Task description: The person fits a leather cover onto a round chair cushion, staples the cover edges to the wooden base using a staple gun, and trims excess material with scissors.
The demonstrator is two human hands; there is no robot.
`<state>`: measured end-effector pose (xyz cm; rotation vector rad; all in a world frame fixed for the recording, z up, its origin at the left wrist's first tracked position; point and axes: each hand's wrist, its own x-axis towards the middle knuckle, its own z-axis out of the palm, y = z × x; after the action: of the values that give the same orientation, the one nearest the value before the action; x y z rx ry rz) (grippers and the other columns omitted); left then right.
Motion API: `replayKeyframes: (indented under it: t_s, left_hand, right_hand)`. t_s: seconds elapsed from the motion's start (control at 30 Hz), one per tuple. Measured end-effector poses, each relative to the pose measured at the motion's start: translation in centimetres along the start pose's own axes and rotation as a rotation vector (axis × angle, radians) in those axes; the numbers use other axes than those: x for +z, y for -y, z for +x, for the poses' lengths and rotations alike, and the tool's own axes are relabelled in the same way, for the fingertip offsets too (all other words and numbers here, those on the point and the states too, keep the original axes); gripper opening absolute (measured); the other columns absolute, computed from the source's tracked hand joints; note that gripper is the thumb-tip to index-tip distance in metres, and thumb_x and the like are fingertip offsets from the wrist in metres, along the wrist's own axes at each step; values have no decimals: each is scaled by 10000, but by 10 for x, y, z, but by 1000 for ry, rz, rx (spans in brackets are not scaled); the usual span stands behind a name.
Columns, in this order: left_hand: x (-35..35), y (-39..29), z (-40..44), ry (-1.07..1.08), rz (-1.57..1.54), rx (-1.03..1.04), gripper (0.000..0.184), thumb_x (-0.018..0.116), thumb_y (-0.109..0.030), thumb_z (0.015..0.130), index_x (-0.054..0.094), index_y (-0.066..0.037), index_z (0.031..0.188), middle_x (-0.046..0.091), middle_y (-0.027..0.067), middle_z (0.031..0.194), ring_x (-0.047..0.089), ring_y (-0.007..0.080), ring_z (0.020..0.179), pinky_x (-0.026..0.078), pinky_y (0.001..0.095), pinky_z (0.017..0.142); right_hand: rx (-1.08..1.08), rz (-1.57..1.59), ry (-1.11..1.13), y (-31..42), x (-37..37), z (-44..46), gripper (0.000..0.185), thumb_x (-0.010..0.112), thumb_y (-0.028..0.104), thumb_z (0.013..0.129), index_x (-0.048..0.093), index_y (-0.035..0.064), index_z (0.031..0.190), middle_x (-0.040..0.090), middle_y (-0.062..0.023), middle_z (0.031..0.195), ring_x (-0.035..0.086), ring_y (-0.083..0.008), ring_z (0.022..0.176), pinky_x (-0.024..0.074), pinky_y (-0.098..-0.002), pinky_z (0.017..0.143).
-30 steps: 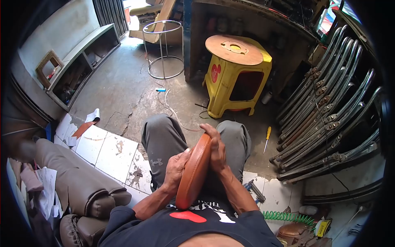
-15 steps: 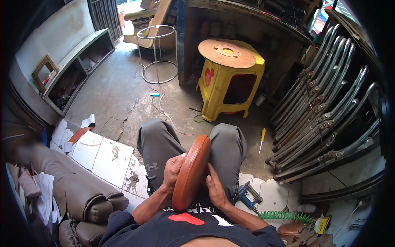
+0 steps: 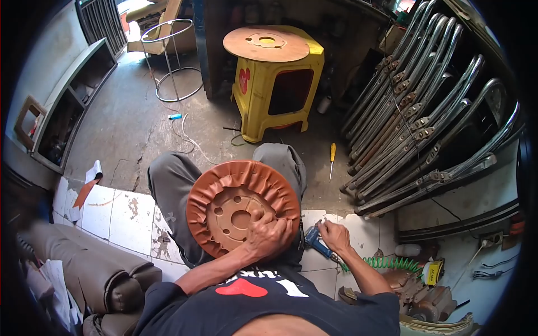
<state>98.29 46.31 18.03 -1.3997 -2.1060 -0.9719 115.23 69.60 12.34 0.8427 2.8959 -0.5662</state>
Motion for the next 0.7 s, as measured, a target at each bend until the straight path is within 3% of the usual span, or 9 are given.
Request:
replayKeyframes:
  t_s: [0.07, 0.13, 0.3, 0.4, 0.47, 0.5, 0.53, 0.6, 0.7]
  left_hand:
    - [0, 6, 0, -41, -47, -84, 311, 773, -200, 873, 569, -143, 645, 528, 36, 545, 575, 191, 635, 392, 408, 730]
    - [-6, 3, -7, -36, -71, -65, 348, 778, -181, 867, 535, -151, 620, 536, 29, 547, 546, 187, 598, 388, 397, 725]
    - [-1, 13, -13, -79, -22, -102, 360, 743, -154, 884, 504, -152, 614, 478, 27, 508, 526, 191, 575, 400, 393, 729]
    - [-1, 15, -9, -113, -36, -91, 353, 758, -163, 870, 520, -150, 609, 448, 31, 501, 509, 202, 552, 397, 395, 721]
    - [1, 16, -14, -95, -13, -107, 346, 758, -162, 868, 534, -149, 604, 453, 34, 506, 513, 210, 558, 399, 402, 708]
    - [0, 15, -12, -114, -9, -109, 340, 758, -156, 864, 543, -150, 600, 451, 33, 511, 511, 212, 555, 398, 407, 695]
    - [-2, 15, -10, -110, -25, -113, 344, 763, -149, 856, 540, -150, 595, 446, 34, 511, 509, 212, 554, 399, 408, 694]
    - [1, 15, -10, -121, -10, -121, 324, 762, -144, 857, 554, -146, 608, 452, 31, 519, 511, 211, 556, 403, 410, 703]
    - [0, 14, -12, -94, -13, -128, 304, 761, -144, 861, 570, -141, 624, 466, 27, 528, 516, 208, 560, 410, 408, 720]
  right_hand:
    - [61, -103, 303, -79, 79, -20, 602, 765, 392, 895, 590, 25, 1340, 746, -201, 1124, 726, -383, 1036, 568, -495, 932]
    - [146, -304, 551, -87, 123, -41, 900, 817, 385, 833, 350, 33, 1517, 638, -265, 1308, 636, -448, 1203, 526, -511, 1036]
    - [196, -112, 190, -91, 160, -31, 881, 772, 240, 803, 296, 68, 1525, 640, -334, 1205, 633, -520, 1137, 525, -544, 1014]
    - [353, 142, 213, -63, 95, -8, 726, 720, 288, 816, 471, 16, 1441, 681, -361, 1133, 662, -512, 1107, 528, -538, 998]
    - [401, 201, 122, -58, 65, 11, 569, 725, 355, 790, 684, -33, 1204, 729, -342, 1027, 717, -459, 1045, 557, -517, 923]
    - [397, 334, 40, -52, 43, 12, 519, 739, 425, 772, 763, -45, 990, 751, -283, 880, 755, -402, 865, 583, -474, 804]
    - [429, 430, 101, -41, 15, 9, 471, 764, 380, 779, 762, -53, 966, 760, -234, 854, 748, -338, 734, 580, -427, 721]
    - [204, 608, -8, -5, -31, 1, 368, 786, 267, 794, 752, -55, 969, 756, -203, 826, 732, -280, 669, 574, -387, 686]
    - [-349, 392, -115, 63, -112, -10, 336, 823, 149, 783, 724, -26, 1053, 760, -173, 842, 764, -323, 739, 595, -392, 699]
